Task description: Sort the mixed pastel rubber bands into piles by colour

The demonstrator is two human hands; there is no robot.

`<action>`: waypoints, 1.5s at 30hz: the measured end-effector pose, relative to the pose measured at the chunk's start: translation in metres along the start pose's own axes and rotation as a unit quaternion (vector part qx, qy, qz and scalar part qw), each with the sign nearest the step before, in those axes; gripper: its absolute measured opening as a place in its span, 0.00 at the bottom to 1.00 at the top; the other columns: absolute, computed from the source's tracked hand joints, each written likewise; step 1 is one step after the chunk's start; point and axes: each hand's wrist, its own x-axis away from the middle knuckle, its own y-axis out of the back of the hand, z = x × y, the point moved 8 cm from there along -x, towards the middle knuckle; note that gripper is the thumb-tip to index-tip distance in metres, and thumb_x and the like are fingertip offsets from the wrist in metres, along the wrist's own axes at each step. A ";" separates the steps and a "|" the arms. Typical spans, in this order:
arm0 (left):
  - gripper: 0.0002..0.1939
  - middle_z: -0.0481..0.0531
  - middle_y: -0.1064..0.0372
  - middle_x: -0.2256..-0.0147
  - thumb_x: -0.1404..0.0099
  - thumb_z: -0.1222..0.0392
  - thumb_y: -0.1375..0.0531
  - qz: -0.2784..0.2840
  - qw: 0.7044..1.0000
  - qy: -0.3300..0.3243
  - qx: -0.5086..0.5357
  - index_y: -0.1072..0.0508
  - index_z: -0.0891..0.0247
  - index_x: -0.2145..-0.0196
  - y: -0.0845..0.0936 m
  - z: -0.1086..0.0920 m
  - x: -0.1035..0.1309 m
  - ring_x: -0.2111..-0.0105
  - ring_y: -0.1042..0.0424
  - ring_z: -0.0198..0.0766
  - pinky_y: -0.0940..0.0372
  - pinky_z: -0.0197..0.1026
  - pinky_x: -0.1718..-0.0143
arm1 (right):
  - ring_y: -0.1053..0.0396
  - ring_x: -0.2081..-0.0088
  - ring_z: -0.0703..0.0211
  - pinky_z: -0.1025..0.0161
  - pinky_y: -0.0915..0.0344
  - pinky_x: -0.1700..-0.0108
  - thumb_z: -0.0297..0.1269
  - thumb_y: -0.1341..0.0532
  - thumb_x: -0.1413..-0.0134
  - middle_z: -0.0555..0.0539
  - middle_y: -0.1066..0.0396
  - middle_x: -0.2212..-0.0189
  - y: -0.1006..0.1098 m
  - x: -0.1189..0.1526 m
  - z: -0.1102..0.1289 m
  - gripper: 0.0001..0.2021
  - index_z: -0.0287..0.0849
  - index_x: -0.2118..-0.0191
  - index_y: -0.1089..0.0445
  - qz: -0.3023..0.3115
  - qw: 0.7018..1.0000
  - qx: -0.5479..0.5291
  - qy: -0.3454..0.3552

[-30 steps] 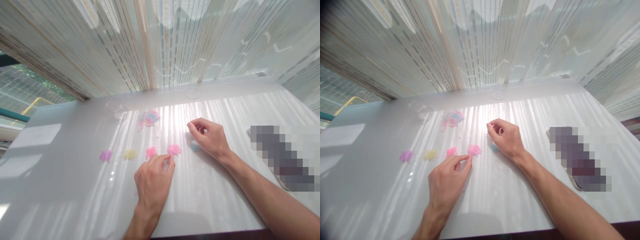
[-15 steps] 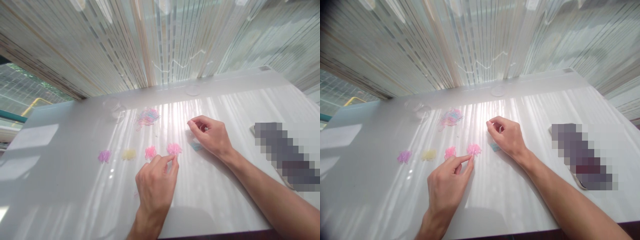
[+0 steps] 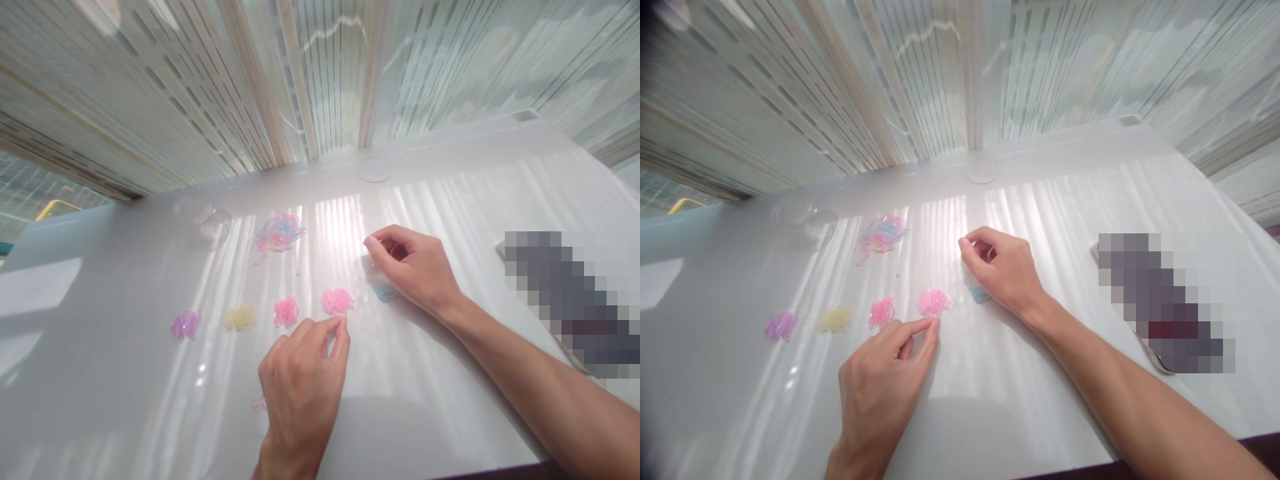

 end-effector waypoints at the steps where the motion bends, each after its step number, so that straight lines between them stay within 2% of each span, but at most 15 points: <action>1: 0.13 0.44 0.37 0.82 0.30 0.60 0.39 0.000 1.000 -0.002 -0.001 0.18 0.56 0.72 0.000 0.000 0.000 0.82 0.46 0.33 0.50 0.38 0.77 | 0.32 0.77 0.63 0.63 0.36 0.71 0.42 0.37 0.38 0.52 0.26 0.77 0.000 0.000 0.000 0.11 0.43 0.69 0.24 0.000 1.000 0.000 -0.002; 7: 0.15 0.43 0.41 0.83 0.29 0.61 0.41 -0.009 1.000 -0.015 -0.007 0.19 0.57 0.73 0.000 -0.003 -0.001 0.83 0.46 0.33 0.49 0.38 0.77 | 0.33 0.78 0.63 0.64 0.36 0.72 0.41 0.37 0.38 0.52 0.26 0.78 0.000 0.001 0.000 0.11 0.43 0.69 0.24 0.000 1.000 0.000 -0.001; 16: 0.15 0.43 0.40 0.83 0.29 0.62 0.40 -0.009 1.000 -0.019 0.003 0.19 0.56 0.73 -0.001 -0.003 -0.001 0.82 0.48 0.33 0.50 0.39 0.77 | 0.32 0.77 0.62 0.64 0.36 0.73 0.39 0.36 0.38 0.51 0.25 0.77 0.000 0.000 0.002 0.09 0.44 0.70 0.24 0.006 1.000 0.020 -0.005; 23: 0.15 0.43 0.40 0.83 0.29 0.62 0.39 -0.002 1.000 -0.014 0.017 0.20 0.57 0.73 -0.002 -0.003 0.000 0.82 0.48 0.33 0.49 0.40 0.76 | 0.33 0.79 0.63 0.64 0.37 0.75 0.43 0.36 0.37 0.52 0.26 0.78 -0.001 0.002 -0.001 0.11 0.45 0.69 0.24 0.005 0.999 0.035 0.001; 38: 0.12 0.41 0.46 0.82 0.31 0.65 0.35 -0.018 0.999 -0.025 0.045 0.21 0.57 0.73 0.000 -0.004 0.001 0.81 0.50 0.34 0.51 0.41 0.76 | 0.31 0.79 0.62 0.63 0.34 0.73 0.41 0.36 0.37 0.53 0.25 0.77 0.002 0.001 0.003 0.09 0.45 0.68 0.24 0.004 0.999 0.042 0.008; 41: 0.10 0.41 0.47 0.81 0.31 0.66 0.35 -0.026 0.997 -0.030 0.061 0.20 0.57 0.71 0.004 -0.006 0.000 0.80 0.50 0.33 0.51 0.40 0.76 | 0.31 0.79 0.62 0.63 0.35 0.74 0.40 0.35 0.37 0.53 0.25 0.77 0.002 0.002 0.001 0.09 0.46 0.68 0.24 0.001 0.999 0.032 0.007; 45: 0.05 0.40 0.49 0.80 0.32 0.66 0.33 -0.030 0.995 -0.034 0.091 0.19 0.58 0.67 0.018 -0.002 0.002 0.81 0.50 0.32 0.50 0.39 0.78 | 0.32 0.80 0.63 0.64 0.36 0.75 0.40 0.35 0.37 0.54 0.26 0.78 0.001 0.003 0.001 0.09 0.46 0.69 0.24 -0.001 1.000 0.020 0.007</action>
